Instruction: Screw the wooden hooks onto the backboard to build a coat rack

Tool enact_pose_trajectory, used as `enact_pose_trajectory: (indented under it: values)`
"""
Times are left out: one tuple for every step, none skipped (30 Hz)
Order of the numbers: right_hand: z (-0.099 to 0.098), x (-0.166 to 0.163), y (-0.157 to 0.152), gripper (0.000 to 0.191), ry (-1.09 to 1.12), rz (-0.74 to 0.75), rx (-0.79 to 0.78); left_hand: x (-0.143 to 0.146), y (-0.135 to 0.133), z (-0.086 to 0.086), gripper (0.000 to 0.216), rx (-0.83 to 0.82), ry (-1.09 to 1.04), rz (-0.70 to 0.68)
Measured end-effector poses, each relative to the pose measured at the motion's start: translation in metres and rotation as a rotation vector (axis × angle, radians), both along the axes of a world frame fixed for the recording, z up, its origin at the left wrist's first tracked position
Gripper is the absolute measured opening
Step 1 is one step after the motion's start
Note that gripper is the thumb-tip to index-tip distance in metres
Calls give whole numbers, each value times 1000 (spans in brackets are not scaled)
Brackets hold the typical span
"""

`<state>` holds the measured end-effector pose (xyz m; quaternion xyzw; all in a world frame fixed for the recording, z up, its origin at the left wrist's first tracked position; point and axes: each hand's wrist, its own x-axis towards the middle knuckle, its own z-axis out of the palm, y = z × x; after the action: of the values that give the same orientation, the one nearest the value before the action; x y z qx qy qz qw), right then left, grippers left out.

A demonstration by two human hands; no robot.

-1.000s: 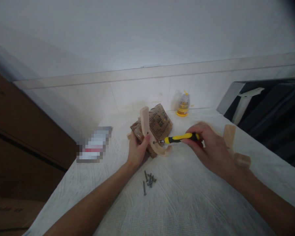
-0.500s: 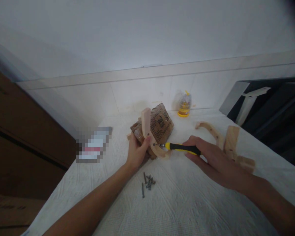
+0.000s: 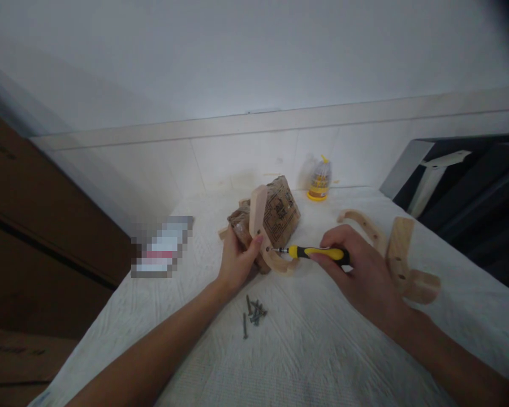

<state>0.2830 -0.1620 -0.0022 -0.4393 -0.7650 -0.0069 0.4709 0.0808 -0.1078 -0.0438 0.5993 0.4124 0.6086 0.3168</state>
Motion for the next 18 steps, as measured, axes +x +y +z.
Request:
enact_pose_trajectory:
  values:
    - [-1, 0, -1, 12, 16, 33, 15, 0, 0, 1, 42, 0, -1, -4]
    - [-2, -1, -2, 13, 20, 78, 21, 0, -1, 1, 41, -3, 0, -4]
    - [-2, 0, -3, 13, 8, 127, 20, 0, -1, 2, 40, -7, 1, 0]
    - [-1, 0, -4, 11, -13, 171, 10, 0, -1, 2, 39, -11, 2, 5]
    - [0, 2, -5, 9, -35, 202, -4, 1, -1, 2, 39, -14, 1, 9]
    - [1, 4, -6, 8, -57, 222, -17, 1, -1, 2, 39, -18, -2, 12]
    - [2, 6, -6, 9, -78, 236, -22, 1, 0, 2, 39, -22, -7, 12]
    - [2, 9, -6, 11, -99, 245, -18, 1, 0, 1, 39, -22, -13, 10]
    - [3, 12, -5, 13, -121, 248, -6, 1, 0, 1, 40, -17, -14, 4]
    - [3, 14, -5, 13, -140, 245, 13, 1, 0, 1, 41, -8, -9, 1]
    - [4, 16, -5, 13, -159, 237, 37, 1, 0, 0, 42, 2, -1, -1]
    - [4, 18, -5, 13, -181, 225, 57, 1, 0, 0, 42, 13, 6, -2]
    - [4, 19, -5, 13, -202, 202, 70, 1, 0, 0, 42, 23, 13, -2]
    - [4, 18, -5, 14, -219, 167, 75, 0, 0, -1, 42, 28, 20, -2]
    - [4, 17, -6, 14, -229, 120, 69, 0, 0, -1, 41, 30, 24, -1]
    - [4, 16, -6, 17, -233, 66, 53, 0, 0, -1, 41, 30, 28, -5]
    - [4, 15, -7, 21, -233, 12, 27, 0, 0, -2, 41, 31, 31, -11]
    - [4, 13, -7, 26, -231, -37, -6, -1, 0, -2, 41, 35, 32, -16]
